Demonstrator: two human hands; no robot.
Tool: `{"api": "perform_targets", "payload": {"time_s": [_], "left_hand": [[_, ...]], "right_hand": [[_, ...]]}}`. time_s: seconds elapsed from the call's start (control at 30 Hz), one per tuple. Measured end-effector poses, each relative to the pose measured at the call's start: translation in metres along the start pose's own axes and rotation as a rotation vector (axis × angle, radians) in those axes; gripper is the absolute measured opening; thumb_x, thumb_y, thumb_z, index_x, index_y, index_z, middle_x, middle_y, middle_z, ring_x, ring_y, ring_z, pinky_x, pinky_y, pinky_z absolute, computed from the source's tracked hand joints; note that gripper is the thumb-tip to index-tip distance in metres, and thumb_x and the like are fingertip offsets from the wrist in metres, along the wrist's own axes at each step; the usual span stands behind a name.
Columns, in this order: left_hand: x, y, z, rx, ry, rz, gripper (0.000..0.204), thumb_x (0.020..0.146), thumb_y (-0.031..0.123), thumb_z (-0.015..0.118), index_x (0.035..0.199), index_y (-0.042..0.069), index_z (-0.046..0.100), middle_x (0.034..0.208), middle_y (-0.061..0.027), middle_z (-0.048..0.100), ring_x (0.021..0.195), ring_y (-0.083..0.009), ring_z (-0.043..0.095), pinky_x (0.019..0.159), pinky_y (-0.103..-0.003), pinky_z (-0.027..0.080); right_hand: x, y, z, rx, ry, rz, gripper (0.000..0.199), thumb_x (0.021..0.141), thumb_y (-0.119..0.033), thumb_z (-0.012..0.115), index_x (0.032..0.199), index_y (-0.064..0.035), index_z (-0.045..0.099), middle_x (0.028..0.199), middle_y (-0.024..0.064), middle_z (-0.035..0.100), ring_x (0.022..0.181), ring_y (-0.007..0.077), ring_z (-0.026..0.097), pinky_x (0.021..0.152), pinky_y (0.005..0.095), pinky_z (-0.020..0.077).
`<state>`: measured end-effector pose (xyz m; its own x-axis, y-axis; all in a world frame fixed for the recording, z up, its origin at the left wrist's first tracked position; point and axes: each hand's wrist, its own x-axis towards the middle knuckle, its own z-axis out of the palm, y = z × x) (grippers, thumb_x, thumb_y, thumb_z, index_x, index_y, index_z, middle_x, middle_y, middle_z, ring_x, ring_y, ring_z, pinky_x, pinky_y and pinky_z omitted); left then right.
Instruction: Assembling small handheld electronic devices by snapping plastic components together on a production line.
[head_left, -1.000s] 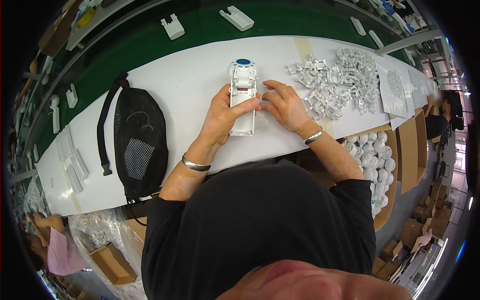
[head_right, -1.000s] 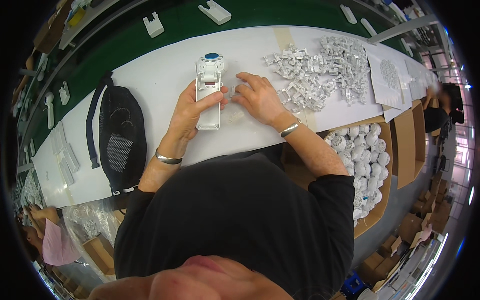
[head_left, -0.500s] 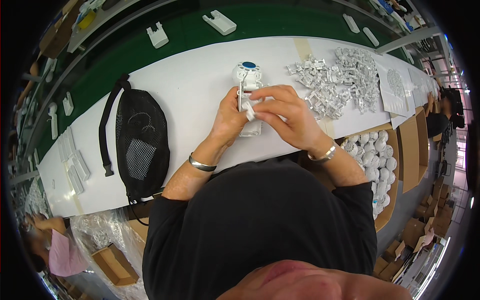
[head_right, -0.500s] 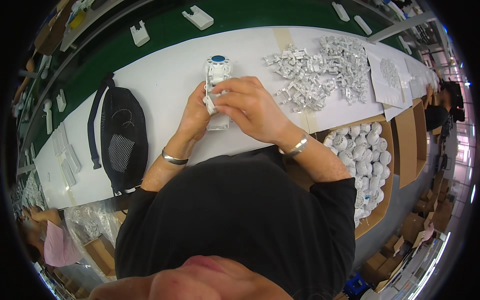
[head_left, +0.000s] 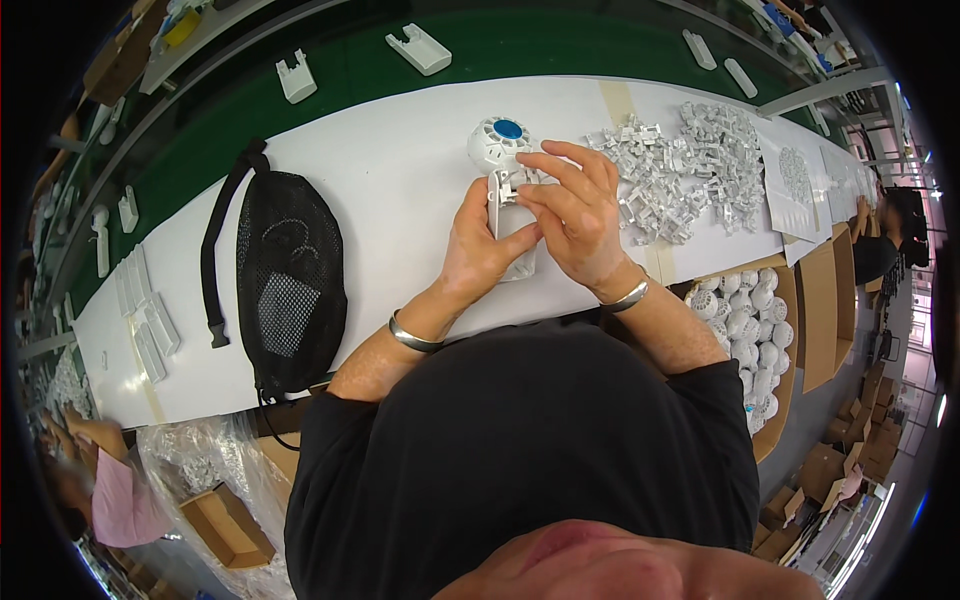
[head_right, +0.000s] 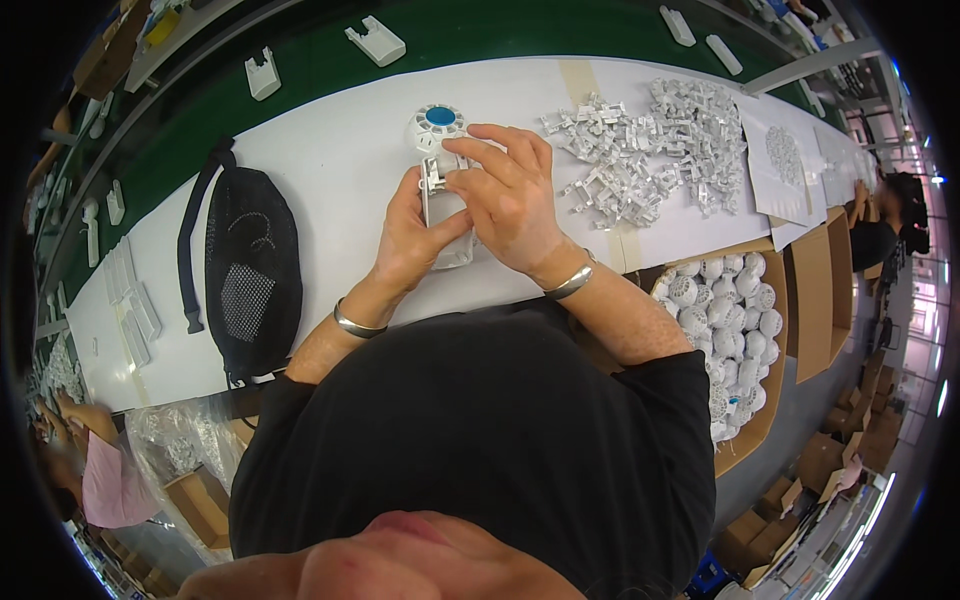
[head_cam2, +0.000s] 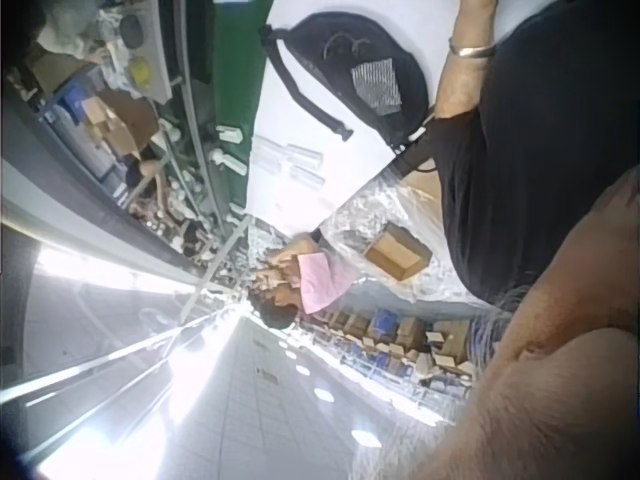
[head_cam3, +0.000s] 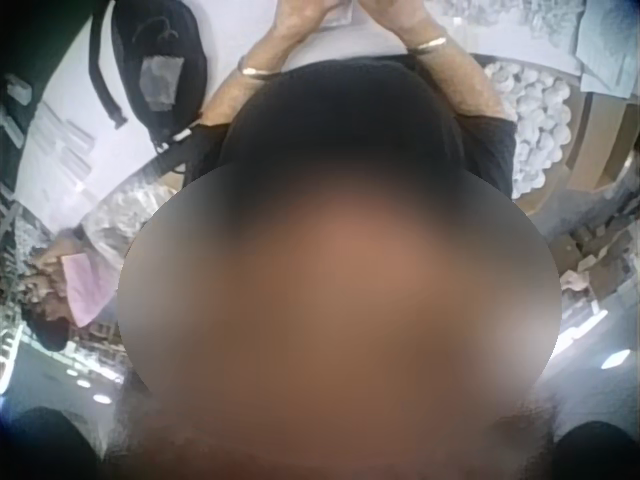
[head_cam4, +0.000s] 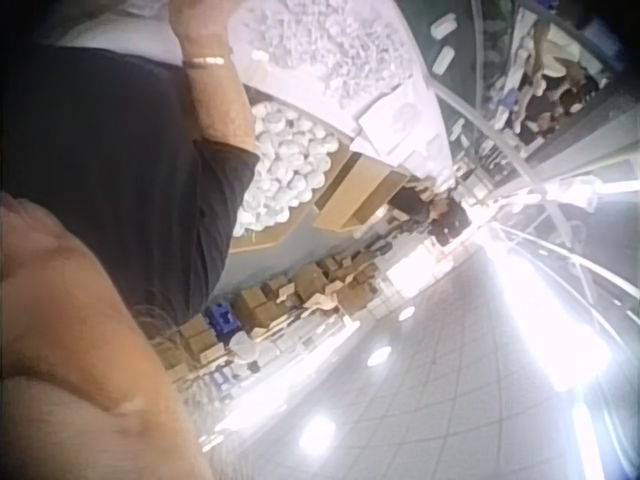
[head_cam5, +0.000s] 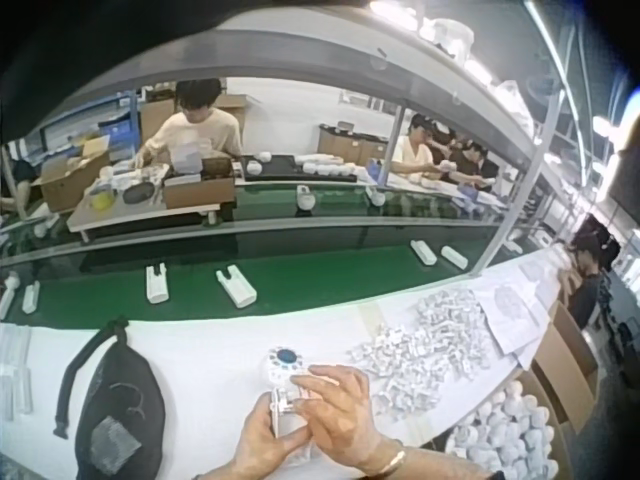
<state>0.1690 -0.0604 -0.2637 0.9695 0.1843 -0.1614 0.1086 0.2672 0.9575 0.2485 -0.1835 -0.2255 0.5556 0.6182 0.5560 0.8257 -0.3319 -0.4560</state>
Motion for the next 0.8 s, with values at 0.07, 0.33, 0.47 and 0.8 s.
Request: {"api": "perform_targets", "payload": {"time_s": [0.07, 0.33, 0.47, 0.8], "left_hand": [[-0.001, 0.003, 0.002, 0.059, -0.004, 0.028, 0.050, 0.075, 0.008, 0.071, 0.118, 0.001, 0.047, 0.104, -0.0115, 0.059, 0.094, -0.0186, 0.057, 0.083, -0.030, 0.046], [-0.002, -0.001, 0.000, 0.130, -0.006, 0.101, 0.051, 0.078, 0.006, 0.068, 0.123, 0.003, 0.045, 0.108, -0.0105, 0.058, 0.096, -0.0178, 0.057, 0.084, -0.028, 0.046], [-0.003, -0.003, 0.003, 0.144, 0.002, 0.149, 0.040, 0.082, 0.012, 0.064, 0.117, 0.000, 0.048, 0.103, -0.0116, 0.058, 0.094, -0.0202, 0.057, 0.081, -0.030, 0.047], [0.008, 0.007, 0.007, -0.028, 0.099, 0.069, 0.021, 0.092, 0.017, 0.052, 0.100, -0.002, 0.054, 0.077, -0.0098, 0.061, 0.061, -0.0199, 0.056, 0.058, -0.028, 0.046]], "right_hand": [[-0.003, 0.004, 0.002, 0.059, 0.028, 0.012, 0.010, 0.074, -0.003, 0.063, 0.081, -0.0091, 0.064, 0.112, 0.0028, 0.065, 0.112, 0.0238, 0.052, 0.097, 0.0382, 0.0324], [-0.004, -0.001, 0.009, 0.038, 0.051, 0.019, 0.010, 0.073, -0.002, 0.063, 0.080, -0.0090, 0.064, 0.115, 0.0033, 0.063, 0.114, 0.0248, 0.050, 0.099, 0.0383, 0.0314], [-0.004, -0.004, -0.006, -0.125, -0.066, -0.055, 0.015, 0.073, 0.001, 0.064, 0.085, -0.0070, 0.065, 0.117, 0.0074, 0.063, 0.113, 0.0275, 0.051, 0.096, 0.0368, 0.0373], [-0.020, 0.005, -0.009, 0.908, -0.125, 0.849, 0.015, 0.087, -0.006, 0.062, 0.102, -0.0037, 0.062, 0.102, 0.0099, 0.062, 0.093, 0.0147, 0.056, 0.081, 0.0249, 0.0441]]}}
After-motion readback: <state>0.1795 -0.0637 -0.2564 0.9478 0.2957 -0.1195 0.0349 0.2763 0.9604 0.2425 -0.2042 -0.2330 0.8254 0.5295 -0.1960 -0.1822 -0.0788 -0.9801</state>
